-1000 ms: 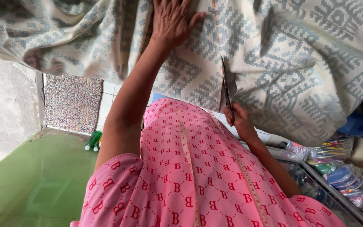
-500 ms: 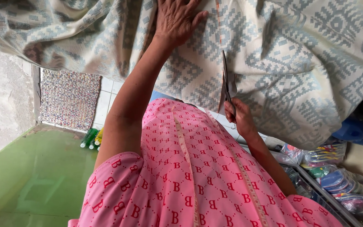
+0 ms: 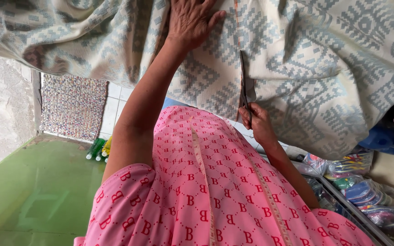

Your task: A person is cutting a large piece of patterned fabric along a pre-marked orange line using a pair of scissors on a work table.

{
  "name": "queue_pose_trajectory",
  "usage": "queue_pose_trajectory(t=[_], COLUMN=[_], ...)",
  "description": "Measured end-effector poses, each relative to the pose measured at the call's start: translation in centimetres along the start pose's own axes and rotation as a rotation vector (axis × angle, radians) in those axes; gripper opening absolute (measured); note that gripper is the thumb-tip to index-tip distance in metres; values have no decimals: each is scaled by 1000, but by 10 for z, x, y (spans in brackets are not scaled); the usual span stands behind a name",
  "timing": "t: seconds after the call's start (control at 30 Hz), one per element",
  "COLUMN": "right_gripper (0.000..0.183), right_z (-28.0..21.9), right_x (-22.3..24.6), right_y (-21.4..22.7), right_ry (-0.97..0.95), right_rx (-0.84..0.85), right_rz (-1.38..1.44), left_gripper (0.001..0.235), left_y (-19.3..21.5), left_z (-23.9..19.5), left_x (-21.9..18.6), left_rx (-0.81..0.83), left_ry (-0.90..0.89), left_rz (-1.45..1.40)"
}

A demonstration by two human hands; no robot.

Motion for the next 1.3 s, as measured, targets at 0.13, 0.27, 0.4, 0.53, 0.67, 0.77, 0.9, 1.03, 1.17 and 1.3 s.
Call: queue_pose_trajectory(t=[0.13, 0.27, 0.4, 0.53, 0.67, 0.77, 0.9, 1.03, 1.17, 1.3], right_gripper=[21, 19, 23, 21, 26, 24, 26, 31, 18, 14], right_z=[-3, 7, 15, 14, 19, 18, 19, 27, 34, 40], right_x=[9, 21, 32, 34, 21, 26, 47, 61, 46, 33], right_y=[0, -1, -6, -7, -1, -1, -8, -16, -10, -3], right_ry=[-12, -70, -40, -22, -18, -5, -49, -66, -61, -18], right_rx=[14, -14, -6, -38, 8, 35, 16, -14, -29, 10], right_rz=[42, 72, 48, 10, 40, 49, 39, 39, 55, 70], left_gripper=[67, 72, 73, 72, 67, 67, 67, 69, 72, 76], left_y=[11, 15, 16, 17, 19, 27, 21, 21, 49, 61], left_z=[0, 0, 0, 1, 1, 1, 1, 0, 6, 8], left_x=[-3, -4, -4, -4, -5, -7, -5, -5, -12, -15], left_rx=[-26, -2, -19, -13, -4, 31, 44, 32, 150, 199], left_ry=[-1, 17, 13, 31, 25, 36, 36, 22, 59, 75], left_rz=[23, -4, -49, -71, -58, -77, -72, -58, -96, -105])
Point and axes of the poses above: each hand's wrist, its own z-axis towards the middle knuckle, its own y-axis out of the back of the hand, x = y × z, the point moved 1 cm from there along z, towards the middle knuckle, and after that the axes turned 7 degrees about -y, right-handed, at the moved point
